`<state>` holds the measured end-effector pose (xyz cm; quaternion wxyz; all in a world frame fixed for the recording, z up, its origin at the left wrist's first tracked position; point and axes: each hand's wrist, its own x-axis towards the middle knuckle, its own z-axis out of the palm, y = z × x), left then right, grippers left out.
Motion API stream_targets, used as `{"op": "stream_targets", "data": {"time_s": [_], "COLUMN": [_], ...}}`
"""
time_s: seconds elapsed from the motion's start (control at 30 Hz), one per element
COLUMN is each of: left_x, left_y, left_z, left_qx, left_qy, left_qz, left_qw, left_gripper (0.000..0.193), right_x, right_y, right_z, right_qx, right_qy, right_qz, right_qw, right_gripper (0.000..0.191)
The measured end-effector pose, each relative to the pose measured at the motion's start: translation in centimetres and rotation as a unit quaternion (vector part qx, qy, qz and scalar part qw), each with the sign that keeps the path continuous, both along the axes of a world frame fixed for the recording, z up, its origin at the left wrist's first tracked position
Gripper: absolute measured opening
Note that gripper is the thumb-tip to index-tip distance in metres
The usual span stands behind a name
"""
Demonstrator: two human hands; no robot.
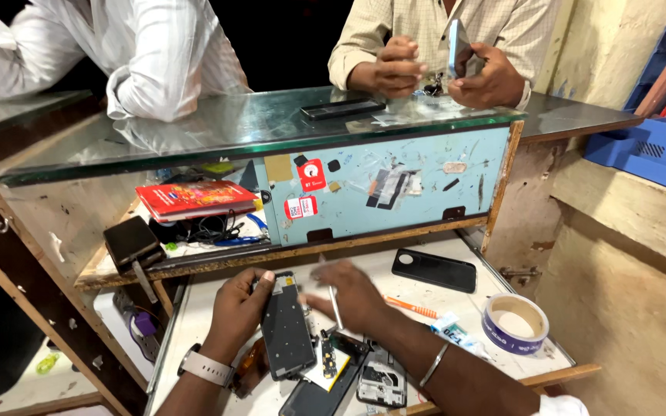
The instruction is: The person repairs a smartphone at a cluttered workbench, prying open the phone's back cover and working on its internal components with a small metal tool. They briefly hand the phone up to the customer across the counter, then continue prying and adjusting the phone chassis and parts.
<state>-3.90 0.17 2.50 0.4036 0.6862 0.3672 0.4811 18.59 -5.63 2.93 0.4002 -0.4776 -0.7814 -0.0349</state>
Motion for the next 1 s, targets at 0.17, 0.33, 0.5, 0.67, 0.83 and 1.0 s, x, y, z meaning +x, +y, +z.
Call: {"op": "stream_targets", "data": {"time_s": [0.17,0.33,0.5,0.67,0.83,1.0], "left_x": [-0.1,-0.1,-0.1,-0.5,-0.6,-0.3], "left_y": [-0.2,-0.2,0.3,0.2,0.0,-0.1], "left_z": [0.0,0.1,0.0,-0.3,0.4,0.4], "left_qx": [0.026,0.025,0.051,-0.018,-0.069,-0.091], "left_qy": [0.033,0.033,0.03,-0.077,-0.113,-0.148], "left_qz": [0.027,0.031,0.03,-0.046,-0.073,-0.129], "left_qw": [0.999,0.999,0.998,0.996,0.989,0.976], "left_gripper": [0.031,0.029,0.028,0.025,0.028,0.026], "right_x": [3.7,7.9,8.7,5.0,-1.3,-3.3], "right_y": [2.5,4.7,3.0,0.6,-0.8,-1.6], "right_z": [9.1,19.5,23.0,18.4,7.3,2.2], "right_qx": [0.164,0.157,0.149,-0.016,0.203,0.01], "right_qy": [-0.063,-0.01,-0.021,0.045,-0.039,0.104], "right_qz": [-0.243,-0.331,-0.421,-0.324,-0.044,0.064], "right_qw": [0.954,0.931,0.895,0.945,0.977,0.992], "right_gripper": [0.097,0.099,0.092,0.064,0.036,0.031]}}
